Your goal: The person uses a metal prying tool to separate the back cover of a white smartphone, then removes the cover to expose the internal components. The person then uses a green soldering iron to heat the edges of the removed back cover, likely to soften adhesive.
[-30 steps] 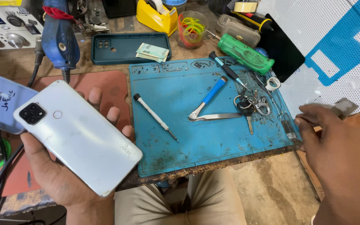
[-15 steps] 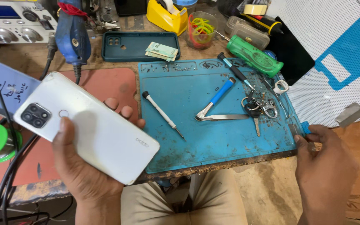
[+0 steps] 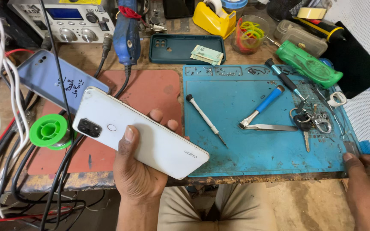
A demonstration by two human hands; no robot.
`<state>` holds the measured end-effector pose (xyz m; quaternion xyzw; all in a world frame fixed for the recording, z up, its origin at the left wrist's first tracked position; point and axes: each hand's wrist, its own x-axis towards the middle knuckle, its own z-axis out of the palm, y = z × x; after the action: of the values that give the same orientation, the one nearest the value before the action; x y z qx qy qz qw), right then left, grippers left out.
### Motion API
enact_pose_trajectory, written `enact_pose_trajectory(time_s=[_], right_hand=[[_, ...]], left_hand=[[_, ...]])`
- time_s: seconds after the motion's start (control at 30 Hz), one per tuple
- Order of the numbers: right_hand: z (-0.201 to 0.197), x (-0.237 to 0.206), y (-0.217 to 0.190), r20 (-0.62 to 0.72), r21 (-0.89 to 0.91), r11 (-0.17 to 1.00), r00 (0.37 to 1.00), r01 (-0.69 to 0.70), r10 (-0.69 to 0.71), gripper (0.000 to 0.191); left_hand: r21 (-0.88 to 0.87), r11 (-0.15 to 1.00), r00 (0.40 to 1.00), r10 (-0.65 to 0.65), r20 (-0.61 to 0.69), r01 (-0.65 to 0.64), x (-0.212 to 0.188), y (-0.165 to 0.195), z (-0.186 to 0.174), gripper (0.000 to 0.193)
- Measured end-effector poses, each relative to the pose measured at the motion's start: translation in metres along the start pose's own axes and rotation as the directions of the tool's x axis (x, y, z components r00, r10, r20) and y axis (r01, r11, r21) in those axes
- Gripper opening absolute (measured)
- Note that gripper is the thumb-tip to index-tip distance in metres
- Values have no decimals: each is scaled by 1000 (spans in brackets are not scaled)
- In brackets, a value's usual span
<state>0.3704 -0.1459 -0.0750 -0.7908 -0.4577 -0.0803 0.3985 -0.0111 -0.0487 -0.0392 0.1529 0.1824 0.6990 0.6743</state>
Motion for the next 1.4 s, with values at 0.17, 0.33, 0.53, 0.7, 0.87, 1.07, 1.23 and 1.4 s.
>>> enact_pose_trajectory(time_s=[0.17,0.33,0.53,0.7,0.87,1.07,1.23,1.4], right_hand=[[19,-1,27,13,150,973,984,-177,177,41],[9,-6,-37,107,372,917,988,-147,114,28],[-2,-63,-188,182,657,744,983,-122,1,29],[6,-62,-244,204,542,830,937,135,-285,26],[12,-67,-252,275,522,850,930,70,-245,24],[17,-73,-232,217,504,846,923,173,-318,25],[18,-75,-234,160,435,855,910,283,-383,23],[15,-77,-244,148,371,852,882,369,-447,23]], left_hand=[[15,999,997,-50,51,49,-1,8,1,59],[205,977,987,-91,133,63,-5,10,12,58],[277,959,972,-122,201,63,-9,6,19,59],[215,975,984,-86,159,51,-9,6,14,49],[122,992,996,-43,79,33,-3,6,9,51],[168,985,995,-56,88,40,-5,2,13,53],[180,983,994,-49,100,30,-4,3,16,51],[182,983,992,-58,110,37,-6,0,16,48]])
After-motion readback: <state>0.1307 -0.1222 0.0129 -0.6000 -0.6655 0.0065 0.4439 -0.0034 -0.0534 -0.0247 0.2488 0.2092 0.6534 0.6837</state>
